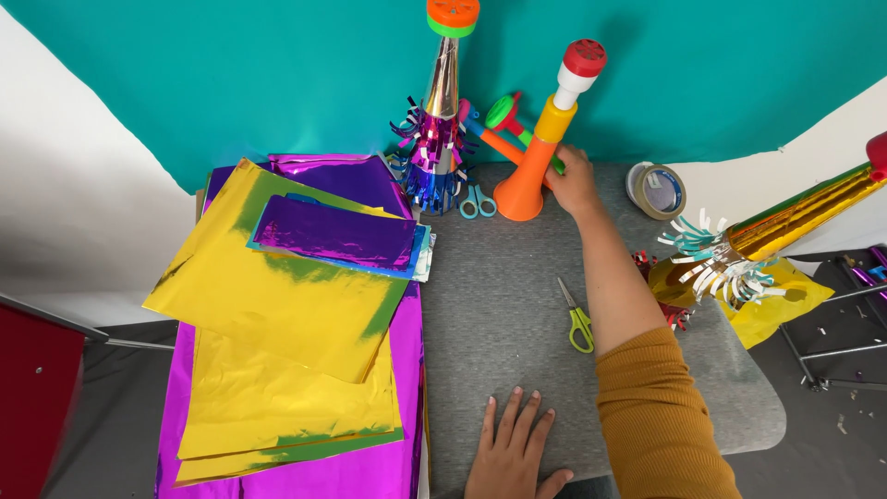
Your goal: Organizing and preparing colorful foil sheets by folding, cutting them with scissors, and stacking them on a table alongside party supplies.
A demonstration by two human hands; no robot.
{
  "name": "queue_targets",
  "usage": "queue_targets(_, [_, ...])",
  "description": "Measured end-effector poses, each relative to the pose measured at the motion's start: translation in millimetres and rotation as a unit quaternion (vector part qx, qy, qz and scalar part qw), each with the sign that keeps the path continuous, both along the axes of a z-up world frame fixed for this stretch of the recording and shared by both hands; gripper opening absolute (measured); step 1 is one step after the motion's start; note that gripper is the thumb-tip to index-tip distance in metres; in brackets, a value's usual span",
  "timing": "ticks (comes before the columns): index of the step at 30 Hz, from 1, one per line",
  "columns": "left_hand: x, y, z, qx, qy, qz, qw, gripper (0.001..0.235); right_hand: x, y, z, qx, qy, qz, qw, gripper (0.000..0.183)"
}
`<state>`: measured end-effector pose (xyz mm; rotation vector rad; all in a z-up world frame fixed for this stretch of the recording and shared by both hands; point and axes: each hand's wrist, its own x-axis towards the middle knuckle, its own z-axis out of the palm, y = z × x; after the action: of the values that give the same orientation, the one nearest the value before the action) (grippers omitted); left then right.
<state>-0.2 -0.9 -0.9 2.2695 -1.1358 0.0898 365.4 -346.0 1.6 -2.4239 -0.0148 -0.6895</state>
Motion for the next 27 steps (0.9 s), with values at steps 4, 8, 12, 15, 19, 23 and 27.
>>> queue_targets(4, [0.9,1.1,3.4,0.004,0.007,-0.002,1.000,0.072,-18.5,17.8,22.1,0.039,0.017,-0.003,0.999,0.039])
queue_targets(8, [0.4,2.1,5.2,0.024,0.016,-0.011,1.000,0.074,-30.2,22.0,35.2,0.043,0.030,-0.022,0.998,0.045])
queue_targets(12, [0.7,3.8,13.8,0.032,-0.001,-0.008,0.999,0.073,-25.4,0.3,3.5,-0.056,-0.002,-0.064,0.996,0.053])
queue_targets(15, [-1.4,7.2,25.3,0.003,-0.046,0.011,0.999,0.069,-35.5,2.0,-1.9,-0.081,-0.055,-0.088,0.991,0.057])
queue_targets(19, [-1.7,7.5,29.2,0.014,-0.062,0.025,0.998,0.069,-88.2,47.0,32.3,0.008,-0.039,-0.093,0.995,0.054])
queue_targets(23, [-4.3,9.8,31.7,0.014,-0.047,0.022,0.999,0.070,-163.3,90.1,46.8,-0.010,-0.062,0.004,0.998,0.049])
queue_targets(27, [-4.1,24.4,57.6,-0.170,0.180,-0.045,0.968,0.050,-233.2,134.8,27.4,-0.047,0.017,0.157,0.986,0.038])
